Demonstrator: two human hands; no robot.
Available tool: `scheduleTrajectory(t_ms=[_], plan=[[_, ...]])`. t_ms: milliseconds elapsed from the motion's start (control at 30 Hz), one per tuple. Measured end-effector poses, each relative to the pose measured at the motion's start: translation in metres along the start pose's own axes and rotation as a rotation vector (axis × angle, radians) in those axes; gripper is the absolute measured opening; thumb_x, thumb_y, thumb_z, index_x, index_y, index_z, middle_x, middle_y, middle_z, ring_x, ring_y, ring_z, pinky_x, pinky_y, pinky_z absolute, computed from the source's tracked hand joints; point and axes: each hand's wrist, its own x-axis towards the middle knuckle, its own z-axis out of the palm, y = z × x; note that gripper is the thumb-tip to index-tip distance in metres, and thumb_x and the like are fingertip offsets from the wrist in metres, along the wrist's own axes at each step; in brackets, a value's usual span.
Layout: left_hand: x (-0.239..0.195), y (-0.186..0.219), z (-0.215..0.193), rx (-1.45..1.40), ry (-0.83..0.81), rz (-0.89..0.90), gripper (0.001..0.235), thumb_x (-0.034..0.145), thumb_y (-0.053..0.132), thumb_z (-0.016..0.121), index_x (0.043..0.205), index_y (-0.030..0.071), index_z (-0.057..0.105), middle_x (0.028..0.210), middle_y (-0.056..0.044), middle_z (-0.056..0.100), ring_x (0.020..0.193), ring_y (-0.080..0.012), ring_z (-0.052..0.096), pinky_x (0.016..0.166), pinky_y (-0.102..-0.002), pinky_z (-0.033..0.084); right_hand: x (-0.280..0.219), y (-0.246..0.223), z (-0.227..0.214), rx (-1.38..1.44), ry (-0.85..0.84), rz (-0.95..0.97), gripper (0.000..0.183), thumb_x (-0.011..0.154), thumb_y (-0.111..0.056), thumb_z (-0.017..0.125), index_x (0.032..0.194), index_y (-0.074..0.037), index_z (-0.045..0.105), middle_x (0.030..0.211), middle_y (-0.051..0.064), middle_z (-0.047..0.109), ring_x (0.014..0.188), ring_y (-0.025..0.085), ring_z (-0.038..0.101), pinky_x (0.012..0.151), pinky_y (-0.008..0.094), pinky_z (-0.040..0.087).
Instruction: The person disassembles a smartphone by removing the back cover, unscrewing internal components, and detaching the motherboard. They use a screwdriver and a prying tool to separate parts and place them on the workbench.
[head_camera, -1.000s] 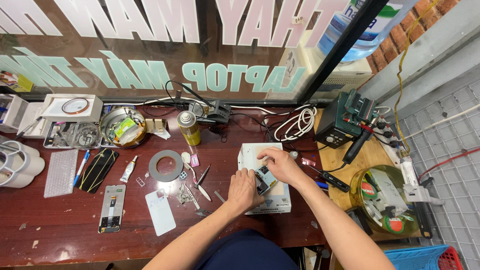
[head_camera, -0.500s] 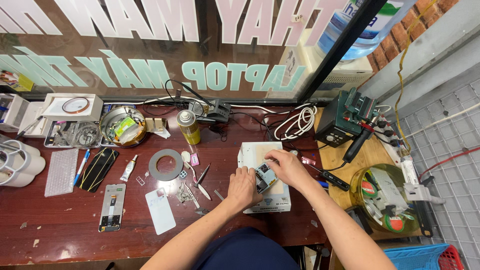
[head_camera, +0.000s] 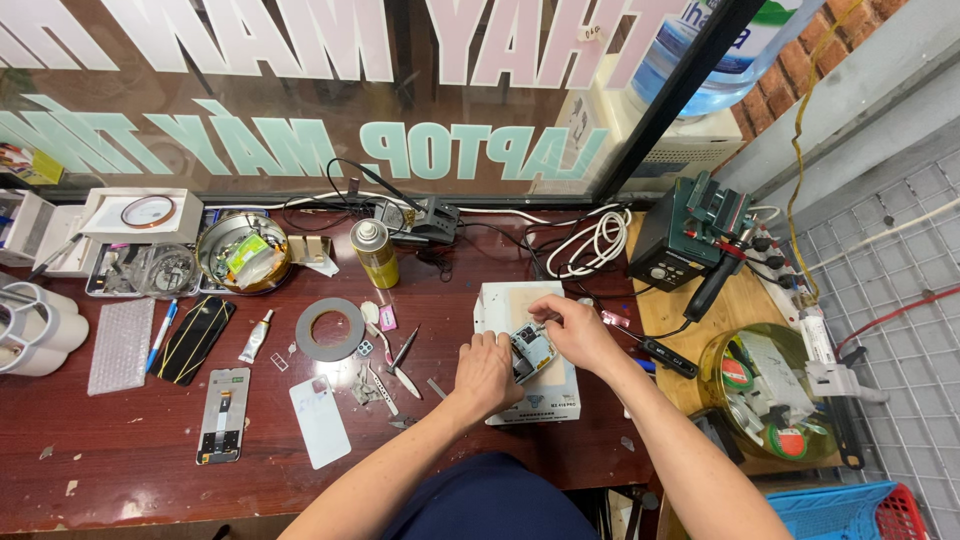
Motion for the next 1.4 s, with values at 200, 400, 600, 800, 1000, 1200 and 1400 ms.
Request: scheduleTrajectory(t_ms=[200,400,600,800,1000,1200,1400], plan=[[0.003,0.002,0.000,0.006,0.057,0.048,0.066,0.061,0.028,0.087,0.111,-0.002,0.057,0.109,-0.020,0.060,0.106,-0.0352,0.059,0.089,-0.045,0.050,0.000,0.014,-0.002,0.039,0.128,0.035,0.028,0.090,0.001,0.061,0.115,-0.004,0.070,0.103,0.008,0.079,0.099,0.014,0.075,0.084,0.028,0.059],[0.002,0.006,-0.011,-0.020,0.022,0.043,0.089,0.061,0.046,0.093,0.124,-0.003,0.053,0.110,-0.020,0.061,0.109,-0.0354,0.058,0.088,-0.048,0.049,-0.003,0.034,-0.009,0.430,0.184,0.193,0.028,0.091,0.002,0.063,0.118,0.001,0.066,0.106,0.011,0.073,0.098,0.016,0.072,0.085,0.030,0.062],[-0.002,0.003,-0.010,-0.094,0.067,0.024,0.073,0.075,0.049,0.084,0.120,0.000,0.056,0.102,-0.019,0.065,0.101,-0.0359,0.061,0.086,-0.050,0.047,-0.007,0.045,-0.004,0.722,0.130,0.299,0.031,0.091,0.005,0.062,0.122,0.005,0.061,0.110,0.016,0.068,0.099,0.022,0.070,0.089,0.034,0.064],[0.001,-0.008,0.010,-0.135,0.255,0.113,0.022,0.092,0.020,0.065,0.104,0.002,0.059,0.095,-0.021,0.066,0.091,-0.0385,0.062,0.081,-0.051,0.048,-0.011,0.048,0.005,0.854,0.091,0.351,0.033,0.092,0.005,0.060,0.125,0.007,0.058,0.112,0.018,0.065,0.101,0.025,0.069,0.091,0.039,0.063],[0.009,-0.013,0.019,-0.084,0.265,0.137,0.009,0.088,0.006,0.058,0.097,0.004,0.059,0.088,-0.019,0.064,0.085,-0.0372,0.062,0.076,-0.050,0.048,-0.017,0.066,0.015,1.057,0.130,0.369,0.037,0.093,0.004,0.057,0.129,0.008,0.053,0.112,0.019,0.064,0.102,0.029,0.069,0.095,0.045,0.060],[0.011,-0.022,0.021,-0.216,0.287,0.070,0.009,0.090,0.008,0.059,0.096,0.003,0.062,0.086,-0.021,0.069,0.083,-0.0396,0.066,0.076,-0.051,0.051,-0.018,0.097,0.034,1.269,0.295,0.422,0.040,0.094,0.003,0.054,0.134,0.006,0.048,0.113,0.019,0.062,0.107,0.031,0.066,0.101,0.050,0.056],[0.049,-0.113,0.012,-0.517,0.318,-0.315,0.017,0.088,0.019,0.068,0.096,0.007,0.078,0.096,-0.015,0.077,0.087,-0.0324,0.076,0.082,-0.043,0.058,-0.020,0.112,0.042,1.253,0.315,0.391,0.038,0.094,0.002,0.055,0.132,0.005,0.050,0.110,0.017,0.063,0.107,0.030,0.066,0.102,0.050,0.055]])
